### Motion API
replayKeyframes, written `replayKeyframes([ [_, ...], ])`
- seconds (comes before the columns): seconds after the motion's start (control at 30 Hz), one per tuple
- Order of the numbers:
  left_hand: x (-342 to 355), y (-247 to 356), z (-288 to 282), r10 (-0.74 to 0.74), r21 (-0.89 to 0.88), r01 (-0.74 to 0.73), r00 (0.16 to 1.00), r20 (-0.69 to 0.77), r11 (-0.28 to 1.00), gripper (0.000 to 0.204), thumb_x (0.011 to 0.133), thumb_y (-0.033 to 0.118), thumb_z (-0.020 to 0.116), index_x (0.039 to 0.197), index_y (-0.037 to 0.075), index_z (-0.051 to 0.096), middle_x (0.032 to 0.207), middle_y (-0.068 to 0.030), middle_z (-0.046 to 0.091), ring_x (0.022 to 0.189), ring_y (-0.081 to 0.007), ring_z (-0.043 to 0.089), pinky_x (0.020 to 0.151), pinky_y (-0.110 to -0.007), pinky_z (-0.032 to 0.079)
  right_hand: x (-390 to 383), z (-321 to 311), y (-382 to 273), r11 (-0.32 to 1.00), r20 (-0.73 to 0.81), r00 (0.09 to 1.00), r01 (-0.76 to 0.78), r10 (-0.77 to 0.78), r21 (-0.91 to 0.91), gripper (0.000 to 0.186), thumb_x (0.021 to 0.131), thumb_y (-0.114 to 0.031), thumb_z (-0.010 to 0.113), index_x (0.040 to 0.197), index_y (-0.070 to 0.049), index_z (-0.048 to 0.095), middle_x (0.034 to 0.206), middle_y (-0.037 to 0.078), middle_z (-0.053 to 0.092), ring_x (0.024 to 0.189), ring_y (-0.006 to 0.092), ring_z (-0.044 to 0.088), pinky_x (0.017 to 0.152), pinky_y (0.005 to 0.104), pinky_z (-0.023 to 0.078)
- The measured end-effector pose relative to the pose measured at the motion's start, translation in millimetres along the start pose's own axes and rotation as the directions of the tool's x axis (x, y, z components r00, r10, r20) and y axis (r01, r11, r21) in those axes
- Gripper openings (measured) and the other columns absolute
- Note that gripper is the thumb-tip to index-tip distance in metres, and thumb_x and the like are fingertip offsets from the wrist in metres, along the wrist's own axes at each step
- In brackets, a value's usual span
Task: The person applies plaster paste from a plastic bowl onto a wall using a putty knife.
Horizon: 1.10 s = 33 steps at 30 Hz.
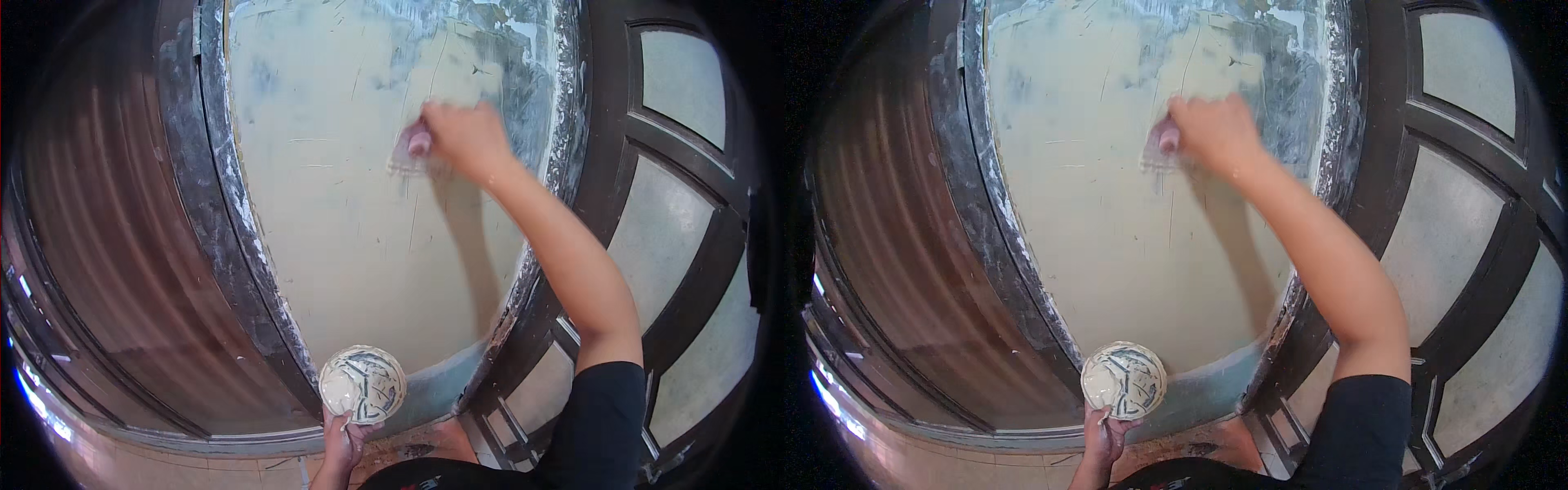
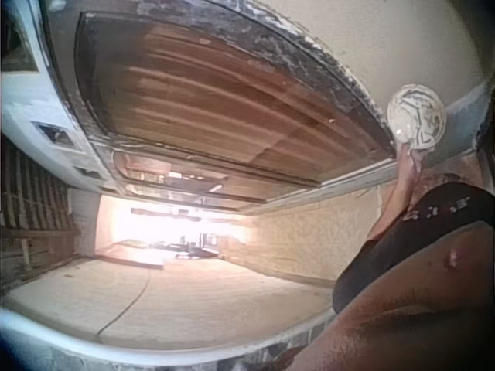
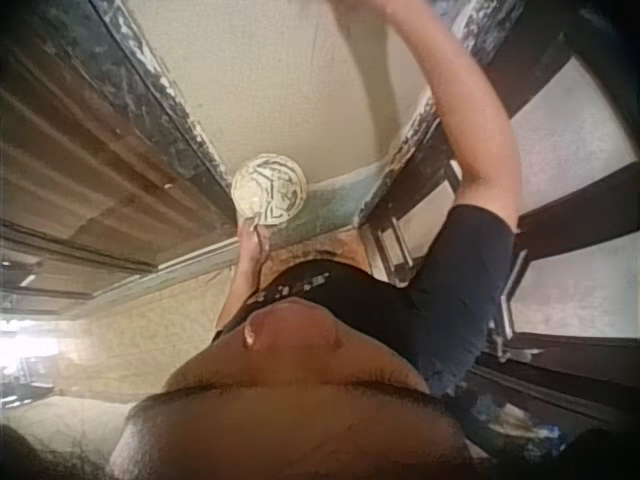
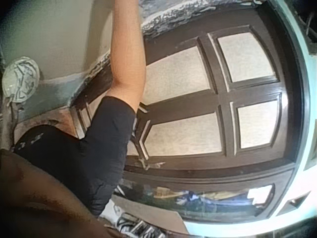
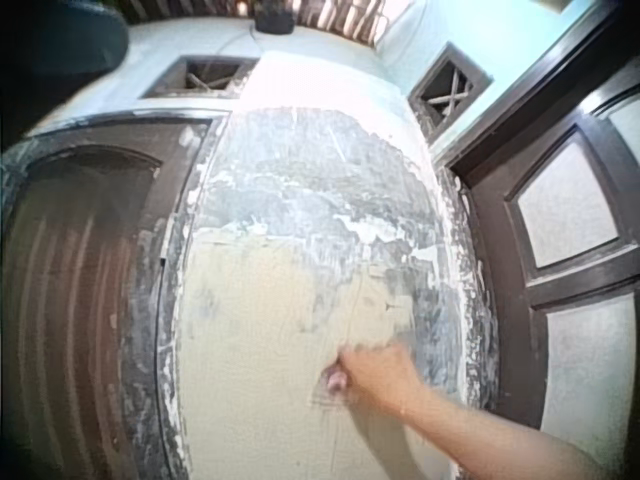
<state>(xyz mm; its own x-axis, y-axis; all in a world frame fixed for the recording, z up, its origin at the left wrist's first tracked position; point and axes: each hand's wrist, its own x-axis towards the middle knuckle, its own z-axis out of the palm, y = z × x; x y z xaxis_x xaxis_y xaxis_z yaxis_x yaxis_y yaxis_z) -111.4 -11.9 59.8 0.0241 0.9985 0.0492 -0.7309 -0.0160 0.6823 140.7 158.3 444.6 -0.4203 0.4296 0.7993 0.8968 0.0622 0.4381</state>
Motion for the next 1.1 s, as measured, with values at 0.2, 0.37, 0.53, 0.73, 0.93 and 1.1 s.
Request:
replayKeyframes([
  [0.2, -6.1, 1.4, -6.1, 0.012, -0.008, -0.012, 1.000, 0.004, 1.000, 0.068, 0.085, 0.013, 0.050, 0.146, 0.013, 0.020, 0.137, -0.0211, 0.046, 0.106, -0.0394, 0.064, 0.070, -0.047, 0.064, 24.5, -48.2, 53.6, 0.954, -0.182, 0.939, -0.275, 0.293, 0.117, 0.045, 0.086, -0.051, 0.065, 0.103, -0.010, 0.056, 0.089, 0.013, 0.070, 0.083, 0.0327, 0.069, 0.070, 0.0443, 0.052],
  [0.37, -9.6, 3.6, -9.6, -0.028, 0.013, 0.028, 0.999, -0.017, 1.000, 0.069, 0.086, 0.013, 0.050, 0.147, 0.014, 0.019, 0.138, -0.0215, 0.045, 0.107, -0.0397, 0.063, 0.072, -0.047, 0.064, -10.7, -9.8, 8.3, 0.990, 0.093, 0.991, 0.090, -0.100, 0.113, 0.046, 0.084, -0.051, 0.066, 0.102, -0.010, 0.056, 0.090, 0.013, 0.070, 0.082, 0.0343, 0.068, 0.071, 0.0461, 0.052],
  [0.53, -8.1, -3.1, -18.7, -0.030, 0.021, 0.029, 0.999, 0.034, 0.999, 0.067, 0.086, 0.012, 0.048, 0.147, 0.014, 0.019, 0.139, -0.0216, 0.045, 0.108, -0.0401, 0.063, 0.072, -0.048, 0.063, 12.0, -25.3, 86.6, 0.796, -0.022, 0.809, -0.571, 0.587, 0.200, 0.052, 0.084, -0.056, 0.064, 0.104, -0.009, 0.056, 0.091, 0.014, 0.070, 0.087, 0.0345, 0.068, 0.073, 0.0454, 0.052],
  [0.73, -10.4, -0.8, -13.0, -0.021, 0.060, 0.023, 0.999, -0.027, 0.998, 0.065, 0.087, 0.012, 0.047, 0.147, 0.014, 0.020, 0.137, -0.0215, 0.047, 0.107, -0.0399, 0.063, 0.072, -0.048, 0.063, -32.3, 9.7, 37.6, 0.909, 0.129, 0.962, -0.269, 0.239, 0.318, 0.054, 0.083, -0.057, 0.065, 0.106, -0.009, 0.055, 0.093, 0.015, 0.070, 0.090, 0.0360, 0.067, 0.076, 0.0471, 0.051],
  [0.93, -9.9, -4.7, -5.2, -0.040, 0.042, 0.039, 0.999, 0.010, 0.998, 0.064, 0.087, 0.011, 0.047, 0.146, 0.014, 0.021, 0.136, -0.0212, 0.048, 0.106, -0.0402, 0.064, 0.071, -0.049, 0.063, -41.8, 19.7, 68.2, 0.842, 0.127, 0.862, -0.507, 0.491, 0.184, 0.054, 0.085, -0.056, 0.062, 0.110, -0.009, 0.055, 0.097, 0.018, 0.070, 0.092, 0.0382, 0.067, 0.078, 0.0489, 0.050],
  [1.1, -10.4, -18.0, -8.4, -0.023, 0.013, 0.023, 1.000, -0.011, 1.000, 0.066, 0.087, 0.011, 0.048, 0.147, 0.015, 0.021, 0.136, -0.0210, 0.049, 0.103, -0.0393, 0.066, 0.070, -0.047, 0.064, -71.5, 10.9, 108.3, 0.677, -0.113, 0.675, -0.688, 0.729, 0.261, 0.051, 0.088, -0.053, 0.062, 0.108, -0.007, 0.055, 0.096, 0.020, 0.069, 0.091, 0.0393, 0.067, 0.076, 0.0481, 0.050],
])
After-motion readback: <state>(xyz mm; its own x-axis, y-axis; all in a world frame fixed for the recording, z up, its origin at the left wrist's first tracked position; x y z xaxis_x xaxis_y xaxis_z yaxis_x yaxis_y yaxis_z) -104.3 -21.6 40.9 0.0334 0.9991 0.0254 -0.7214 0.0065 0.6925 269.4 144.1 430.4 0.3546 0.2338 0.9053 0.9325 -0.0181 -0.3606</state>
